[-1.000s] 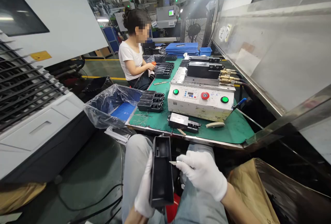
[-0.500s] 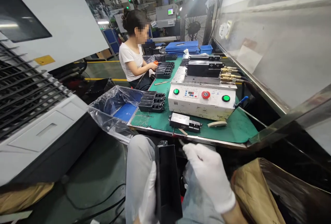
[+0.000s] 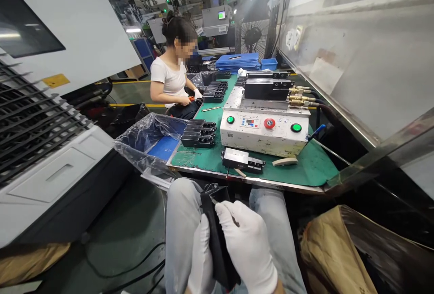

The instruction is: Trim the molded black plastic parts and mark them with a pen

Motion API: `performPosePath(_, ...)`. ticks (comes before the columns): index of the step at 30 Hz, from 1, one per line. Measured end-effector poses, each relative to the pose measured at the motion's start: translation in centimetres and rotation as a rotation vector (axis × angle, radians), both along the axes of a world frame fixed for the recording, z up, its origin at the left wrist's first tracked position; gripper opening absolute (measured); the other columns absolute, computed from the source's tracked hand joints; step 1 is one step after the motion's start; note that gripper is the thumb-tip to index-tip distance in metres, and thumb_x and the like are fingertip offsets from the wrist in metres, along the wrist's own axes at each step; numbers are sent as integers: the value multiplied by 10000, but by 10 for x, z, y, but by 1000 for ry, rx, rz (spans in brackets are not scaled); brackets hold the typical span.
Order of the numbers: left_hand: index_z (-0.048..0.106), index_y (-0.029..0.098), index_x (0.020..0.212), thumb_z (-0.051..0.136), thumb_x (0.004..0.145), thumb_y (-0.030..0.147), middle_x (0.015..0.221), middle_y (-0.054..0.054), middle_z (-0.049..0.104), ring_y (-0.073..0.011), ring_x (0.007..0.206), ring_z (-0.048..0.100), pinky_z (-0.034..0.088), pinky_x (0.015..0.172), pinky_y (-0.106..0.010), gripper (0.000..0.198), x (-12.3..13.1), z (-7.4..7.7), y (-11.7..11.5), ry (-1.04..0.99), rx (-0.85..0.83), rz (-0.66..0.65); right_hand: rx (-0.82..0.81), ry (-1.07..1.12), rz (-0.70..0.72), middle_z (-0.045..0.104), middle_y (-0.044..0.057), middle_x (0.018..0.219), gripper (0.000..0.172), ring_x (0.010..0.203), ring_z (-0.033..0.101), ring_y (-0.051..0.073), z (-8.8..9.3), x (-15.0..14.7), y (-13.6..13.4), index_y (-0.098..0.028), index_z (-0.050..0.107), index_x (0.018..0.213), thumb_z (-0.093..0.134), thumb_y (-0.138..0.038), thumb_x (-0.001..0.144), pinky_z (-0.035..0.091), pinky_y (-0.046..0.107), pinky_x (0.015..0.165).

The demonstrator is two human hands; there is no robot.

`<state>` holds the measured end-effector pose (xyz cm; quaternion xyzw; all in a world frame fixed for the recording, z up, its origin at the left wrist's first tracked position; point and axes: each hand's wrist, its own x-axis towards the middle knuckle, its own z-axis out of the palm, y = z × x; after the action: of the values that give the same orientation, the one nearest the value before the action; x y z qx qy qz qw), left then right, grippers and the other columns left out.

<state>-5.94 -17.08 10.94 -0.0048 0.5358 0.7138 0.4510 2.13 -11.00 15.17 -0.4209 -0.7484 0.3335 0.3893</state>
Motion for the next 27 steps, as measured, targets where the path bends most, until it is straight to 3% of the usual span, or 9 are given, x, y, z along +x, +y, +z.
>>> performPosePath(5, 771, 203, 1060, 710, 814, 409, 1179, -49, 808, -273, 1347, 608, 366, 1271, -400, 327, -2, 4, 1, -13, -93, 15, 17, -30, -23, 580, 4, 636, 441, 571, 534, 118, -2, -5, -1, -218, 651, 688, 488, -399, 1055, 356, 251, 588)
performPosePath(7, 756, 211, 1083, 675, 841, 360, 1131, -46, 820, -270, 1355, 603, 356, 1273, -406, 295, -2, 5, 1, 17, -124, 31, 31, -36, -28, 590, 12, 632, 450, 568, 540, 121, -3, -6, -1, -216, 642, 676, 481, -392, 1057, 357, 254, 589)
performPosePath(12, 700, 223, 1199, 712, 840, 451, 1270, -49, 770, -264, 1488, 461, 323, 1276, -364, 426, 1, -4, -1, 165, -54, 59, -15, 4, -21, 617, 22, 630, 462, 569, 549, 125, -4, -4, 2, -211, 654, 673, 474, -393, 1058, 379, 242, 580)
performPosePath(21, 680, 212, 943, 691, 755, 687, 1113, -85, 771, -350, 1253, 618, 475, 1096, -384, 511, -1, -27, -7, 417, -127, -12, -160, 156, 28, 636, 32, 634, 471, 589, 583, 138, -9, -3, 1, -196, 679, 675, 472, -406, 1042, 445, 237, 579)
performPosePath(24, 692, 225, 999, 736, 715, 671, 1077, -86, 776, -358, 1218, 627, 487, 1045, -363, 531, -4, -33, -7, 514, -133, 7, -223, 234, 3, 680, 56, 680, 457, 630, 631, 158, -12, -2, 2, -185, 710, 727, 472, -425, 1036, 484, 244, 606)
performPosePath(27, 709, 225, 1086, 814, 680, 577, 1084, -100, 782, -368, 1236, 622, 454, 1094, -353, 548, -7, -42, -7, 557, -98, -8, -281, 297, -4, 709, 69, 704, 471, 650, 652, 172, -16, 0, 3, -180, 724, 738, 479, -460, 1026, 499, 248, 606)
